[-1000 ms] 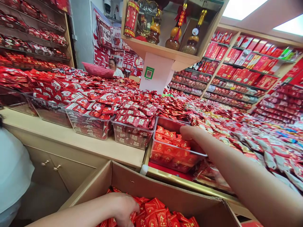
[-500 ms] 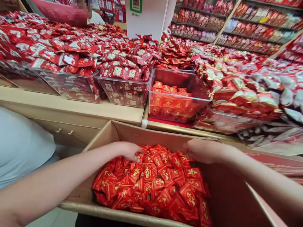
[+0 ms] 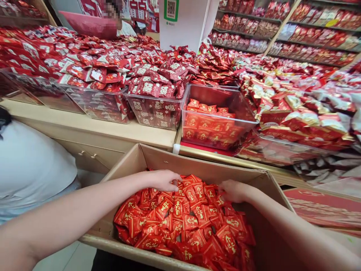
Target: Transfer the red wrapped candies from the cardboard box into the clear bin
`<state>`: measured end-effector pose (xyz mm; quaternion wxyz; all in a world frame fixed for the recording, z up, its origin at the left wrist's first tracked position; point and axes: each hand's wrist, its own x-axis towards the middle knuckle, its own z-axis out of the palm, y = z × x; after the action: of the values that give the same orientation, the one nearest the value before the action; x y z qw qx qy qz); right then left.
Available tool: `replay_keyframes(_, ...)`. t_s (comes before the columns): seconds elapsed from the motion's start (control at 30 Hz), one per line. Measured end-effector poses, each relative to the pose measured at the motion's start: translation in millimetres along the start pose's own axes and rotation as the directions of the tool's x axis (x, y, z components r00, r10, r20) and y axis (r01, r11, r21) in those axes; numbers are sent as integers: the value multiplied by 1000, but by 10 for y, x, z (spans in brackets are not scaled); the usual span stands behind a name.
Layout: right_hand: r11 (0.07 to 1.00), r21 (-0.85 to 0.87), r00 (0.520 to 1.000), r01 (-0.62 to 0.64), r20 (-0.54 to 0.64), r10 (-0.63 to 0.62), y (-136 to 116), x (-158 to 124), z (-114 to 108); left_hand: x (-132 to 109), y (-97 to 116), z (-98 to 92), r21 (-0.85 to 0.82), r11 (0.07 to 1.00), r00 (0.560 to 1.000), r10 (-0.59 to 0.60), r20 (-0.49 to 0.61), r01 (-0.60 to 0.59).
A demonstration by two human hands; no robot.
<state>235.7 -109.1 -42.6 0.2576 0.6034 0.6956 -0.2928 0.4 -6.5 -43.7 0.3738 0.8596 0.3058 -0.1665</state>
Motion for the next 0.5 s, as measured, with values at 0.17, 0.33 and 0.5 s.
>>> replay_keyframes(0.17, 900, 316, 914, 299, -367, -175, -310, -108, -254, -38, 235, 128, -420, 865, 955, 296, -9, -273)
replay_keyframes(0.33, 695, 564, 842, 446, -527, -113, -643, -106, -237, -132, 274, 159, -448, 871, 974, 226, 3, -201)
replay_keyframes(0.5, 335, 803, 843, 492, -536, 48, -571, -8, -209, -127, 239, 99, -682, 709, 967, 253, 9, -179)
